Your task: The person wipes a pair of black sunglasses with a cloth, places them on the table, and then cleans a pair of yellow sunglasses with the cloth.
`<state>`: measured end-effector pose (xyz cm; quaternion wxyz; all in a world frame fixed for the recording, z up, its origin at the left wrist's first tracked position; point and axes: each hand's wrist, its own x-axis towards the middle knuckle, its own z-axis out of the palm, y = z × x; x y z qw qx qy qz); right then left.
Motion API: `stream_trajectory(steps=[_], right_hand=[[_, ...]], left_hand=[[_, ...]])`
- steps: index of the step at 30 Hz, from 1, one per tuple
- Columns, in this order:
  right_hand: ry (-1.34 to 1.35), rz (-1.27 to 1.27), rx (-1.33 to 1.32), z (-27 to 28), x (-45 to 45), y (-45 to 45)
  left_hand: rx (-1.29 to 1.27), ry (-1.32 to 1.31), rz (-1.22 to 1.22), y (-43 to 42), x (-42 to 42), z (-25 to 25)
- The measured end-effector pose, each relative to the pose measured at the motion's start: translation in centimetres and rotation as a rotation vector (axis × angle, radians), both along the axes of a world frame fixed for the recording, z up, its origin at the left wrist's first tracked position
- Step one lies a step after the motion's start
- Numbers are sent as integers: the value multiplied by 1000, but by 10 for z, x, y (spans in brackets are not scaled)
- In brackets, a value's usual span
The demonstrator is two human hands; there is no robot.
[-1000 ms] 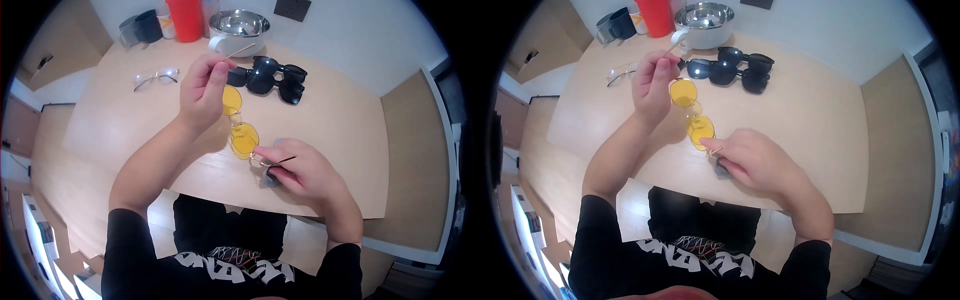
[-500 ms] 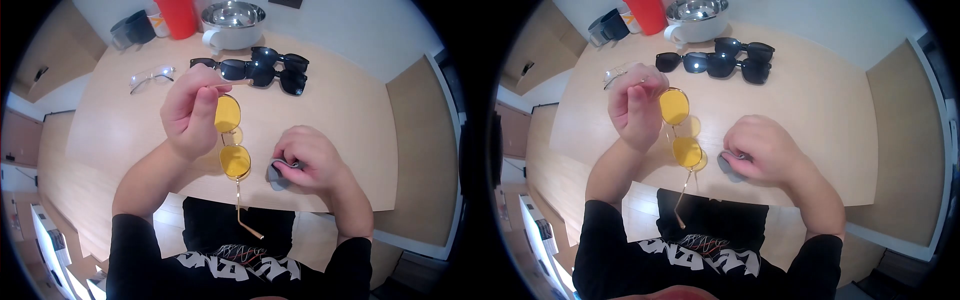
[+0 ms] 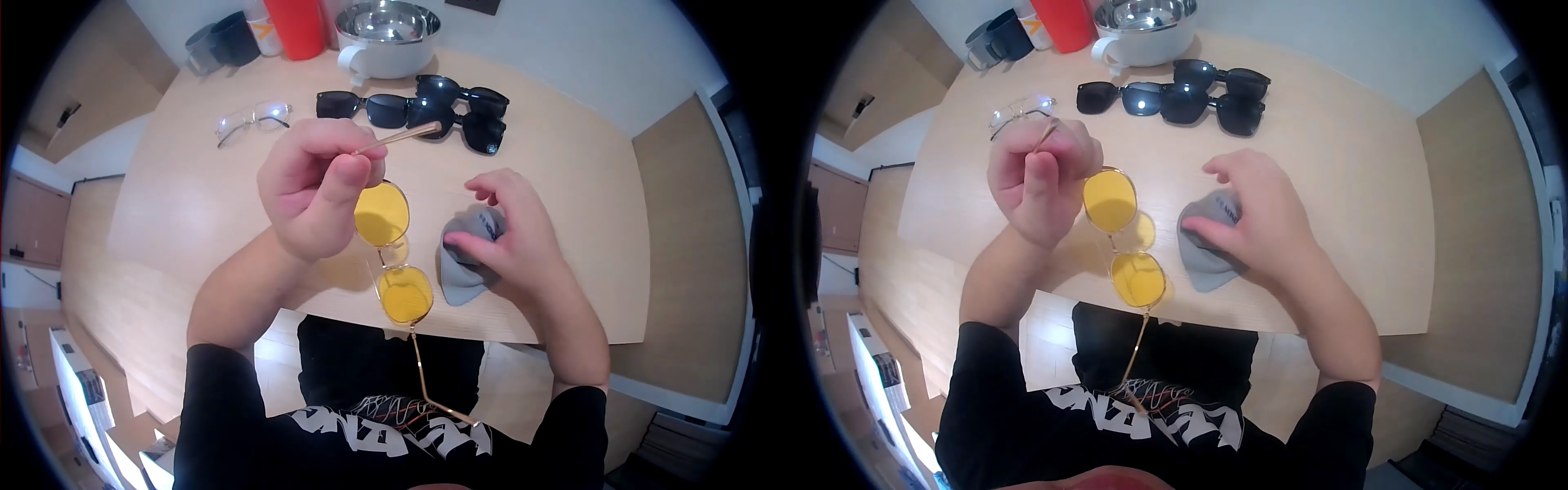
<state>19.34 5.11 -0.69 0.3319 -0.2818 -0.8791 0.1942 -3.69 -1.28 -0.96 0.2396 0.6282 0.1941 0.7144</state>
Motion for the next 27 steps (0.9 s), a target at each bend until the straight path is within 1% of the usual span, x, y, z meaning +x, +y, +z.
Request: stream_trajectory(steps=[3, 6, 9, 12, 15, 18, 21, 24, 26, 27], right_hand=[[-106, -71, -113, -9, 3, 6], [-208, 5, -219, -12, 1, 6], [-250, -52, -68, -9, -2, 2], [-361, -13, -95, -3, 4, 5], [-262, 139, -133, -12, 8, 13], [134, -126, -675, -9, 11, 8], [650, -209, -859, -6, 19, 32], [738, -249, -590, 3, 19, 31], [289, -249, -107, 8, 9, 10], [255, -184, -194, 5, 4, -2]], left_hand=[[22, -60, -56, 3, -1, 1], [49, -76, -60, 4, -1, 3], [50, -72, -55, 6, -4, 3], [32, -94, -76, 9, -4, 5], [-36, -98, -77, 7, -4, 6], [-87, -163, -142, 7, -1, 6], [-120, -225, -190, 8, -2, 7], [-151, -274, -213, 6, 1, 5], [-176, -293, -225, 6, 5, 4], [-187, -281, -221, 6, 7, 2]])
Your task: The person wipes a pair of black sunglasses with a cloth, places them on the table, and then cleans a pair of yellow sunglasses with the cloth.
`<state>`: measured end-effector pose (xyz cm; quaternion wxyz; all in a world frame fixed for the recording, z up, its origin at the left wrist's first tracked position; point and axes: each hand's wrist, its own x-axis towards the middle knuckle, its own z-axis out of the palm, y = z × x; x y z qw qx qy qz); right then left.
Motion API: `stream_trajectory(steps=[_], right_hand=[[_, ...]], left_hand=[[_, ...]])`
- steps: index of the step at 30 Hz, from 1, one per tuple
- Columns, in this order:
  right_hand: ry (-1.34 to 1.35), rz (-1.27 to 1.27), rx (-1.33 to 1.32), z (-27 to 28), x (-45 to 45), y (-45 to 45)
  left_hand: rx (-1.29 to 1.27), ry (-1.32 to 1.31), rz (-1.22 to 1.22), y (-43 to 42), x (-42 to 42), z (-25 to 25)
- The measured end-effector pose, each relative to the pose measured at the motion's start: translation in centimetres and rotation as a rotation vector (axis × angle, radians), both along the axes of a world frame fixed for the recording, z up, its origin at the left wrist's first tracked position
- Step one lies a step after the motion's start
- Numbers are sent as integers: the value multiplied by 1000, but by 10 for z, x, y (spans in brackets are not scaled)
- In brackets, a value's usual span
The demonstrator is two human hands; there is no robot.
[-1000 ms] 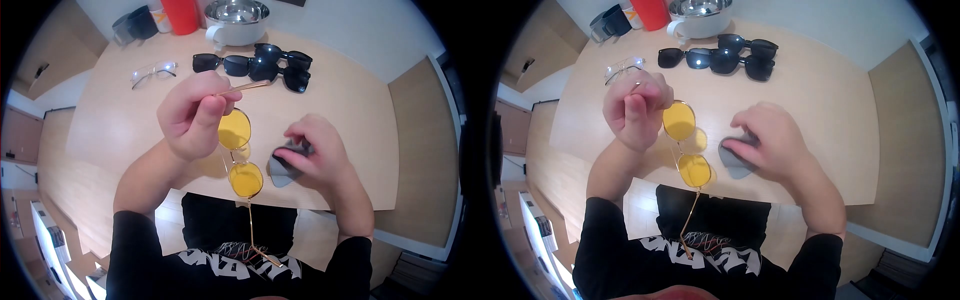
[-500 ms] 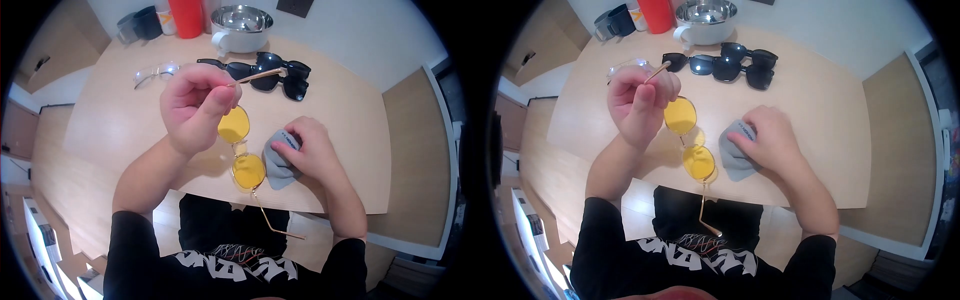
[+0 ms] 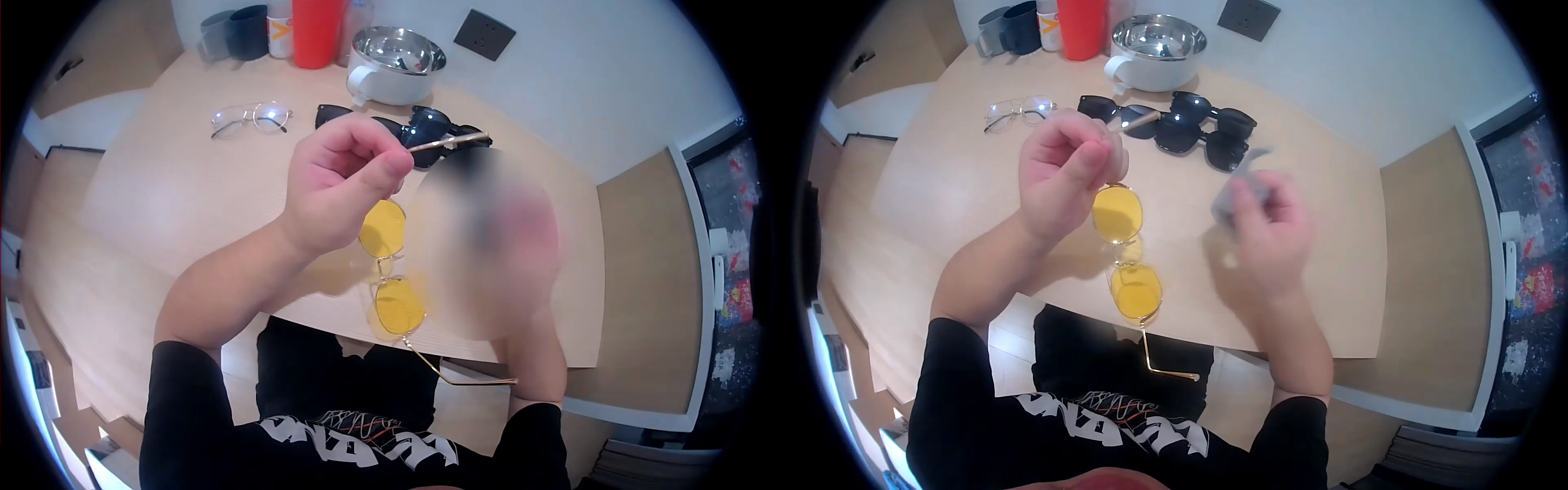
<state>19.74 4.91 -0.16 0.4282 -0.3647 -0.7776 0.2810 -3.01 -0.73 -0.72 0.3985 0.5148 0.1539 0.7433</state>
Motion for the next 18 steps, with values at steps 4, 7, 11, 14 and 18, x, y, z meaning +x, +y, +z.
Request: stream_trajectory(steps=[4, 7, 11, 14, 18], right_hand=[[86, 461, -415, 7, -28, -33], [180, 518, -581, 6, -34, -33], [43, 383, -730, 23, -40, -38], [166, 445, -807, 26, -45, -46], [104, 476, -959, 4, -47, -33]], left_hand=[[-54, 39, -57, -3, 9, -6], [-115, 45, -111, -7, 12, -8], [-202, 51, -131, -12, 23, -9], [-190, 45, -191, -15, 31, -12], [-66, 141, -160, -13, 39, -11]])
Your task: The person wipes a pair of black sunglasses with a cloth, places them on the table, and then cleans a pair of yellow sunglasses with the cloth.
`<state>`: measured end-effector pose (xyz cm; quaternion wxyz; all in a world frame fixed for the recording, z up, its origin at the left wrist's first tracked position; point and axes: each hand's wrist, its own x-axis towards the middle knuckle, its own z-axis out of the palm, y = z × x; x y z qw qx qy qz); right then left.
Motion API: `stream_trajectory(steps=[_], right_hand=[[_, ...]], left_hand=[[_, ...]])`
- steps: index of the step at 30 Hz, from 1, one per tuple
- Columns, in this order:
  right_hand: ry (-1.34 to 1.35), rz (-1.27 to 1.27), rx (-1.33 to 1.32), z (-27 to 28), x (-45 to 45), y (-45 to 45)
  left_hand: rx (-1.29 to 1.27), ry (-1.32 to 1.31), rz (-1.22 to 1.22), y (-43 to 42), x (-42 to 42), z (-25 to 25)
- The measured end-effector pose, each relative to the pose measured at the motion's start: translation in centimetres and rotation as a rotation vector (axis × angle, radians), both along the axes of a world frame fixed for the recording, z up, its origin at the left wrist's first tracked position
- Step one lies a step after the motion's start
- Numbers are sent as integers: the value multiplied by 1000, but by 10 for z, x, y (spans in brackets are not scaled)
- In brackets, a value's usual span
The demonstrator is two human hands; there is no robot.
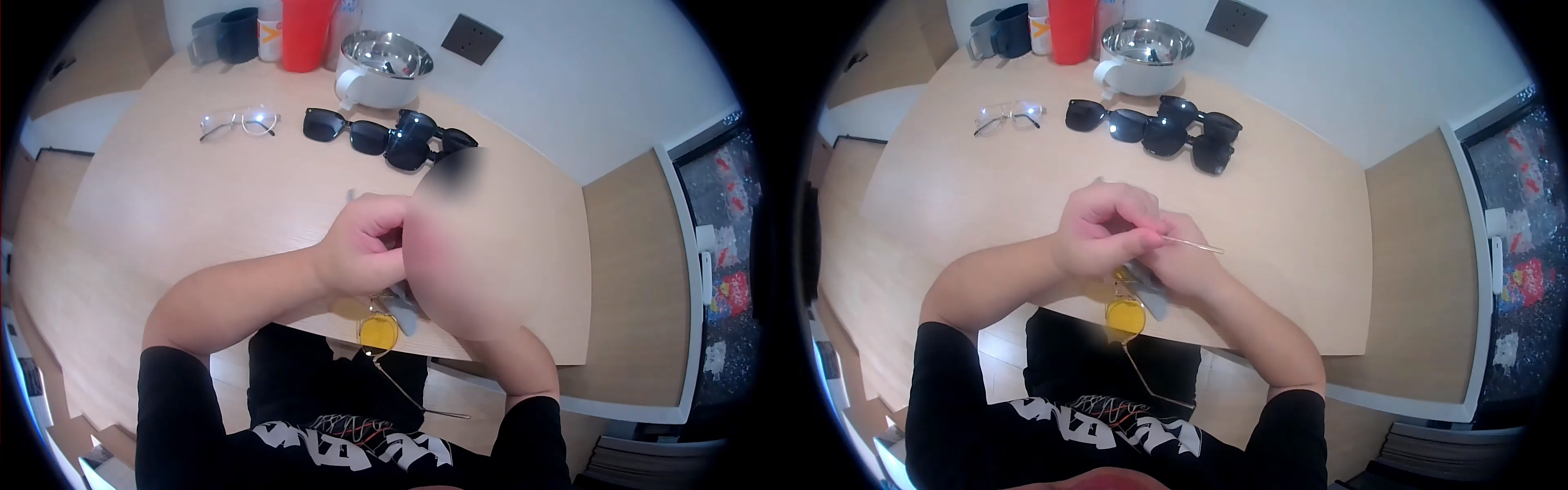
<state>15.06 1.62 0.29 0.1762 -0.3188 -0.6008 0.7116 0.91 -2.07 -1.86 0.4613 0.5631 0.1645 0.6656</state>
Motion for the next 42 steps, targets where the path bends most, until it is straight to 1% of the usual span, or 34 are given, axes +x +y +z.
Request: stream_trajectory(steps=[1, 2, 4, 7, 9, 10, 13, 16, 19, 20, 22, 25, 28, 31, 32, 34, 35, 37, 38, 41, 42], right_hand=[[6, 33, -59, -12, -2, 7], [-59, 63, 32, -15, 2, 10], [-81, 96, 175, -18, 4, 9], [13, 141, 273, -37, 9, 11], [19, 214, 243, -42, 15, 14], [68, 218, 272, -39, 17, 13], [216, 155, 17, -46, 16, 9], [208, 213, 3, -42, 18, 12], [229, 246, -121, -39, 20, 14], [215, 225, -79, -38, 20, 13], [188, 185, -5, -38, 19, 11], [205, 56, -108, -44, 17, 9], [168, -42, -170, -33, 14, 2], [67, -128, -118, -26, 12, -3], [88, -110, -78, -28, 12, -4], [129, -76, 2, -33, 14, -5], [117, -43, 28, -34, 15, -4], [88, 17, 79, -34, 13, -1], [91, 41, 153, -31, 12, -1], [45, 132, 3, -30, 15, 9], [67, 159, -8, -25, 17, 11]], left_hand=[[19, 9, -4, -1, 1, 0], [35, 11, 2, -1, 1, -1], [74, 17, 12, -1, -3, -1], [45, 14, -57, -6, -5, 3], [90, 78, -78, -5, -8, 8], [114, 111, -90, -4, -9, 10], [120, 162, -141, -5, -13, 11], [226, 316, -163, -6, -15, 15], [250, 362, -194, -6, -12, 18], [247, 370, -194, -6, -13, 18], [253, 363, -177, -4, -14, 13], [228, 328, -159, -5, -14, 11], [195, 267, -170, -3, -13, 8], [191, 251, -138, -4, -13, 8], [194, 258, -119, -4, -13, 8], [154, 149, -69, -4, -8, 6], [135, 94, -44, -4, -7, 4], [99, 73, 2, -3, -9, 4], [78, 58, 22, -3, -10, 3], [145, 176, 48, -2, -14, 3], [123, 180, 41, -3, -15, 3]])
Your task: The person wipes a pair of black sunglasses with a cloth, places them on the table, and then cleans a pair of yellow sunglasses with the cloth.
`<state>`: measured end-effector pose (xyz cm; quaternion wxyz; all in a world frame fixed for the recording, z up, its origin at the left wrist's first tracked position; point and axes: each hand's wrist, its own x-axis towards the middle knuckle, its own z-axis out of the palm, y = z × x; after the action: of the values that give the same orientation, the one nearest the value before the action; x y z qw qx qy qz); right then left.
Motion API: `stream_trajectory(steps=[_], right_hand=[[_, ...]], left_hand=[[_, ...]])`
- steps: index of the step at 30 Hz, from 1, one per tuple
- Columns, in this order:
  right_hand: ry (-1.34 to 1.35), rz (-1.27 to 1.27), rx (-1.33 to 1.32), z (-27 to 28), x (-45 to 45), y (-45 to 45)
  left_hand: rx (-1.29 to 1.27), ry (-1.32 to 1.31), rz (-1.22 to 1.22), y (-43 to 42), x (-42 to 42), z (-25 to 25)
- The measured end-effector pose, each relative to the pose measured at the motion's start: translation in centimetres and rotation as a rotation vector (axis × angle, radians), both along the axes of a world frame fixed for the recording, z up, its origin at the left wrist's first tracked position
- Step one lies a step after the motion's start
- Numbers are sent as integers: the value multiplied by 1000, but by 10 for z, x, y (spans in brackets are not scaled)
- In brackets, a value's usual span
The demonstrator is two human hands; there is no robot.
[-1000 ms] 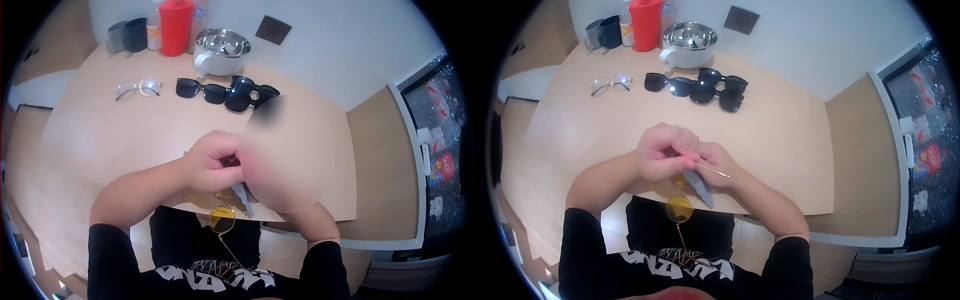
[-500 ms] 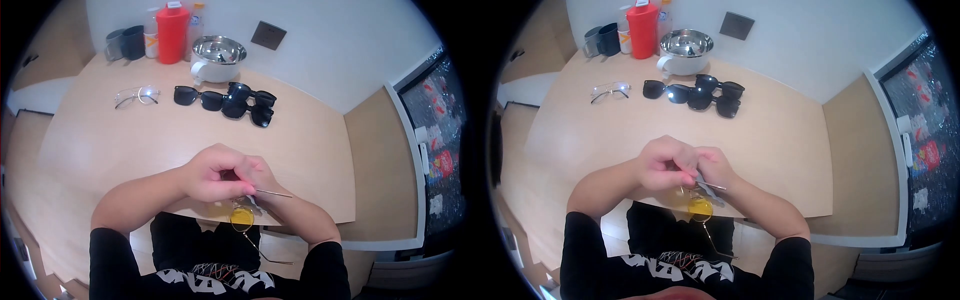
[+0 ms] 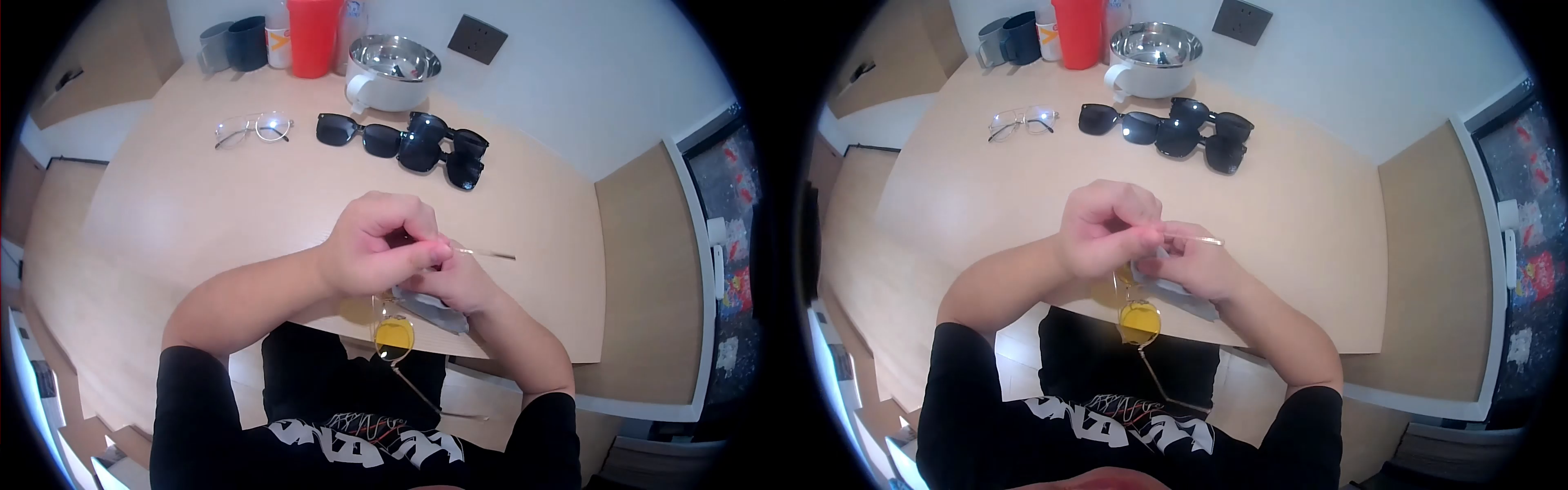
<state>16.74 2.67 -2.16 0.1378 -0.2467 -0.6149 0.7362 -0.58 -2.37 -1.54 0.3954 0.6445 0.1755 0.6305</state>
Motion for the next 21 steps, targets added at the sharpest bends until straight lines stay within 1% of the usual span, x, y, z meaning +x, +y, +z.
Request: stream_trajectory(steps=[3, 6, 9, 12, 15, 18, 21], right_hand=[[-58, -1, -44, 7, 0, 1], [-3, -55, 37, -1, -6, -2], [-40, -140, -31, 6, -13, -8], [8, -143, 98, 3, -17, -11], [-12, -156, 188, 4, -19, -12], [13, -22, 50, 7, -11, -11], [15, -22, 28, 14, -9, -12]], left_hand=[[-42, -51, 9, 1, 1, -2], [41, -13, 22, 5, 4, -6], [110, 4, 67, 5, 7, -5], [14, -62, 99, 2, 9, -1], [-30, -88, 97, 3, 10, -2], [-188, -169, 17, 1, 9, -4], [-243, -129, -49, 1, 8, -3]])
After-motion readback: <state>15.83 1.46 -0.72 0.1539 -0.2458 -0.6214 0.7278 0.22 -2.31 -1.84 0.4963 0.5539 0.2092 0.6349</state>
